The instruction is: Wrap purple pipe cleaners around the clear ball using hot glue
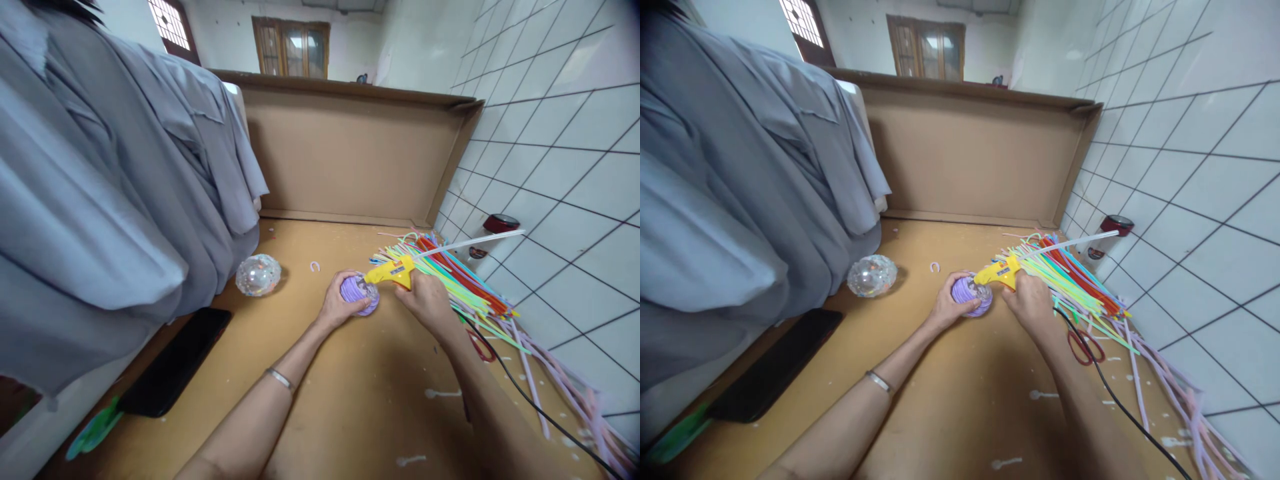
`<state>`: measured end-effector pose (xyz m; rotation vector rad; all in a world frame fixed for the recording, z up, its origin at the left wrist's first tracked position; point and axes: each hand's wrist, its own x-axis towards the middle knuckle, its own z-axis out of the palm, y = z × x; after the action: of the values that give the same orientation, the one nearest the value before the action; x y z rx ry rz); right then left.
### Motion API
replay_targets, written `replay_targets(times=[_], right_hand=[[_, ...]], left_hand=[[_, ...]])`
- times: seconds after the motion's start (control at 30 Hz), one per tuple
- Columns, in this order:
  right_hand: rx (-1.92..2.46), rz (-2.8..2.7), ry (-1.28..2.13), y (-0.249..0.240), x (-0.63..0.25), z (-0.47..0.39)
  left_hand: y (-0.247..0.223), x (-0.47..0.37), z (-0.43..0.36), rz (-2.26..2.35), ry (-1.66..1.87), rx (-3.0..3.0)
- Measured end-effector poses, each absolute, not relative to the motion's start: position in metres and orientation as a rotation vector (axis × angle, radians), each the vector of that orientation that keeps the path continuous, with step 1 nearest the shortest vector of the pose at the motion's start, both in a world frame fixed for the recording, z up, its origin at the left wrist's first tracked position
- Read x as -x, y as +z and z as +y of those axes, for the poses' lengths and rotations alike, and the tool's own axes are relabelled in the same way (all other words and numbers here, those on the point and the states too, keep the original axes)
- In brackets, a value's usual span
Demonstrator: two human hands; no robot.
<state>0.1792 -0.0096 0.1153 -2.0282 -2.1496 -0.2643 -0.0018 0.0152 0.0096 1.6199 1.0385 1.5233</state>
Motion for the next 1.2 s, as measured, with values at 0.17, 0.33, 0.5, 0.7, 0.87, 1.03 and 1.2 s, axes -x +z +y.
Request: replay_targets(times=[0.17, 0.33, 0.5, 0.7, 0.87, 1.03, 1.2], right_hand=[[2.021, -2.142, -0.266, 0.113, -0.179, -0.009], [2.024, -2.179, -0.260, 0.119, -0.179, -0.011], [1.992, -2.175, -0.280, 0.118, -0.181, -0.011], [1.968, -2.130, -0.297, 0.112, -0.182, -0.009], [1.999, -2.109, -0.234, 0.114, -0.181, -0.008], [2.021, -2.064, -0.105, 0.117, -0.184, -0.004], [2.050, -1.900, 0.112, 0.110, -0.198, 0.010]], left_hand=[[0.011, 0.002, 0.015, 1.042, 1.522, -1.638], [0.011, 0.002, 0.015, 1.038, 1.521, -1.639], [0.010, 0.002, 0.015, 1.033, 1.524, -1.631], [0.011, 0.001, 0.014, 1.026, 1.521, -1.617], [0.010, 0.002, 0.015, 1.033, 1.520, -1.626], [0.009, 0.001, 0.016, 1.020, 1.531, -1.624], [0.007, 0.002, 0.017, 1.046, 1.521, -1.624]])
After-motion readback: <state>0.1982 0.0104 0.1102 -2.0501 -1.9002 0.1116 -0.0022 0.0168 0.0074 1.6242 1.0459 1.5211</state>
